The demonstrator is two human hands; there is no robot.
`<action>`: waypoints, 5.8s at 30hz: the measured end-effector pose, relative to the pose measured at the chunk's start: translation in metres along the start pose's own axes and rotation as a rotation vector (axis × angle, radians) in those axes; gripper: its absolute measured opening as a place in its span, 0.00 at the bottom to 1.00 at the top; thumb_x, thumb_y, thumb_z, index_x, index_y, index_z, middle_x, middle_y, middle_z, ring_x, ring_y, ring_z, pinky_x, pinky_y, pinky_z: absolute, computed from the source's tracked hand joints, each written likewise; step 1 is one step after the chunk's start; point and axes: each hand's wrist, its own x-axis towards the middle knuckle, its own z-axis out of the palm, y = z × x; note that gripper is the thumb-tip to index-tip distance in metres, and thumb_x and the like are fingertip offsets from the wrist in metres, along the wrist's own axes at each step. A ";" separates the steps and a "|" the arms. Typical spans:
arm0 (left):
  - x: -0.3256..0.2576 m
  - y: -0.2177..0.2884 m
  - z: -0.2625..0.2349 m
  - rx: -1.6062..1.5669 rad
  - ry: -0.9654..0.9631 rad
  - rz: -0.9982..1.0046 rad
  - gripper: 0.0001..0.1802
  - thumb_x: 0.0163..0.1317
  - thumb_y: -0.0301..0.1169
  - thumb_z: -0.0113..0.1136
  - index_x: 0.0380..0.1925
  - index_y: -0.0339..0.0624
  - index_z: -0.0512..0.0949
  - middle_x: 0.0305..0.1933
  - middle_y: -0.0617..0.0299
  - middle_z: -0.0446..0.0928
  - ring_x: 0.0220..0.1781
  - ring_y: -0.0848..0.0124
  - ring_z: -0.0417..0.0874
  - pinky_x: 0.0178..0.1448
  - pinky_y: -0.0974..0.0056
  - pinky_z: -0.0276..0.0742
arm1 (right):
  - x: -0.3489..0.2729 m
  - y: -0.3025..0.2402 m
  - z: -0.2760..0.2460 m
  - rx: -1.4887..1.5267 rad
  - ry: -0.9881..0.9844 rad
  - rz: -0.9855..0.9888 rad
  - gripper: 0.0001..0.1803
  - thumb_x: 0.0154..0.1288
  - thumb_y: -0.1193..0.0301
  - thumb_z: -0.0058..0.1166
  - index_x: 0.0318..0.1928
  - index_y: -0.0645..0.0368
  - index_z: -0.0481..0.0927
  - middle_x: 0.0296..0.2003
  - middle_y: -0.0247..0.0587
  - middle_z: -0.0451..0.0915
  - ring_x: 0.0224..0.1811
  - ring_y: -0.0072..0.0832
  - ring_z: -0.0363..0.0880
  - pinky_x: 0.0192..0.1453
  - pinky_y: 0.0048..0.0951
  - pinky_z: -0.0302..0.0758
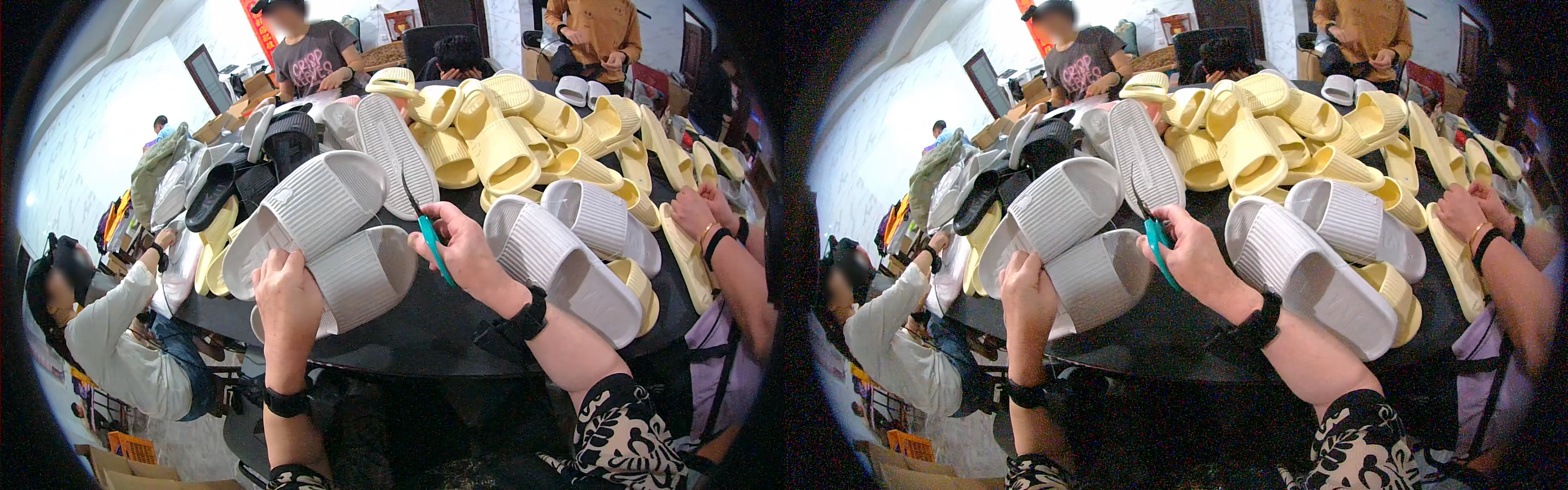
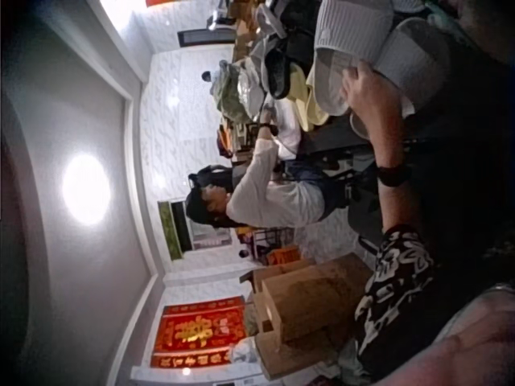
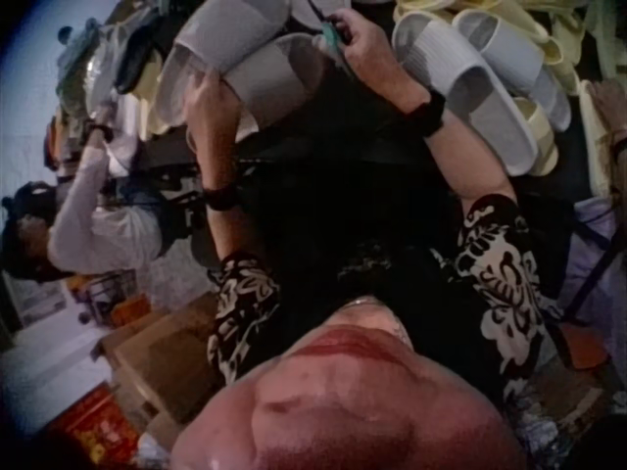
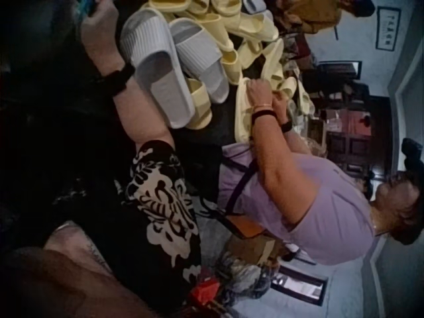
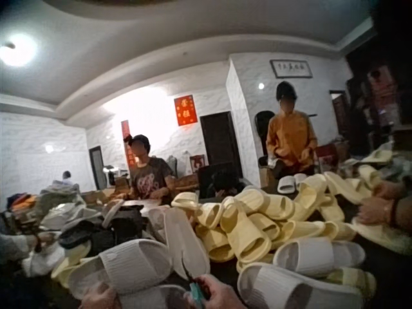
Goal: Trim excess material from rubber slippers using scissors in a manufacturing setting.
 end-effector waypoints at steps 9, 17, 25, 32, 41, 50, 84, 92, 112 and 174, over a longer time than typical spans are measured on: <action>-0.002 -0.002 0.004 -0.092 -0.094 -0.129 0.06 0.52 0.21 0.49 0.30 0.30 0.73 0.37 0.46 0.72 0.42 0.49 0.72 0.49 0.51 0.66 | -0.003 -0.002 0.004 0.333 0.019 0.068 0.19 0.62 0.67 0.56 0.50 0.63 0.69 0.24 0.29 0.73 0.19 0.10 0.68 0.20 0.12 0.65; -0.003 -0.004 0.013 -0.057 -0.058 -0.042 0.06 0.53 0.22 0.48 0.30 0.30 0.72 0.39 0.45 0.71 0.44 0.49 0.71 0.49 0.51 0.67 | -0.005 -0.003 0.006 0.281 -0.049 0.023 0.21 0.63 0.64 0.56 0.51 0.63 0.68 0.25 0.29 0.74 0.22 0.10 0.69 0.23 0.12 0.66; -0.003 0.001 0.016 -0.083 -0.131 -0.071 0.04 0.53 0.22 0.48 0.27 0.30 0.70 0.36 0.45 0.71 0.40 0.48 0.72 0.44 0.50 0.68 | -0.008 -0.006 0.003 0.214 -0.018 -0.006 0.21 0.64 0.65 0.55 0.51 0.64 0.68 0.28 0.31 0.75 0.22 0.10 0.68 0.25 0.13 0.67; 0.011 0.018 0.030 -0.243 -0.228 -0.026 0.04 0.53 0.22 0.51 0.27 0.31 0.71 0.35 0.46 0.72 0.41 0.48 0.74 0.44 0.51 0.70 | -0.015 -0.023 0.008 0.400 -0.068 -0.062 0.20 0.63 0.71 0.55 0.53 0.63 0.67 0.30 0.31 0.75 0.24 0.10 0.69 0.27 0.13 0.68; 0.059 0.046 0.083 -0.469 -0.167 0.253 0.09 0.50 0.27 0.57 0.24 0.33 0.69 0.31 0.45 0.71 0.36 0.45 0.75 0.37 0.51 0.70 | -0.019 -0.044 -0.004 0.636 -0.169 -0.034 0.20 0.62 0.73 0.53 0.54 0.62 0.67 0.28 0.30 0.75 0.23 0.12 0.71 0.26 0.14 0.70; 0.055 0.055 0.111 -0.843 -0.314 0.093 0.12 0.44 0.28 0.62 0.22 0.34 0.68 0.29 0.49 0.70 0.32 0.52 0.75 0.35 0.56 0.72 | -0.016 -0.037 -0.006 0.614 -0.101 -0.116 0.20 0.62 0.73 0.55 0.53 0.61 0.68 0.26 0.27 0.74 0.22 0.11 0.70 0.26 0.14 0.69; 0.119 0.094 0.124 -0.888 -0.784 0.278 0.18 0.60 0.28 0.54 0.50 0.33 0.74 0.36 0.61 0.78 0.38 0.75 0.78 0.43 0.69 0.74 | -0.031 -0.056 -0.046 0.813 -0.022 0.172 0.24 0.63 0.60 0.54 0.54 0.60 0.65 0.25 0.38 0.73 0.20 0.20 0.70 0.22 0.20 0.69; 0.225 0.069 0.150 -0.638 -0.419 0.174 0.15 0.55 0.25 0.53 0.44 0.37 0.78 0.42 0.48 0.79 0.45 0.58 0.81 0.49 0.62 0.75 | -0.033 -0.050 -0.039 0.832 -0.023 0.157 0.21 0.65 0.66 0.54 0.55 0.61 0.66 0.27 0.35 0.74 0.22 0.16 0.72 0.25 0.18 0.72; 0.294 0.045 0.147 -0.742 -0.205 0.043 0.08 0.54 0.30 0.60 0.29 0.36 0.81 0.23 0.61 0.77 0.22 0.77 0.74 0.29 0.69 0.71 | -0.033 -0.054 -0.040 0.808 -0.062 0.233 0.20 0.65 0.66 0.51 0.54 0.62 0.65 0.27 0.39 0.75 0.22 0.18 0.72 0.26 0.21 0.72; 0.235 0.039 -0.062 -0.888 -0.343 -0.217 0.10 0.61 0.30 0.57 0.37 0.33 0.76 0.15 0.68 0.68 0.10 0.81 0.65 0.15 0.72 0.69 | -0.038 -0.048 -0.034 0.830 -0.464 0.172 0.21 0.64 0.71 0.53 0.56 0.59 0.65 0.34 0.35 0.75 0.34 0.19 0.73 0.38 0.21 0.73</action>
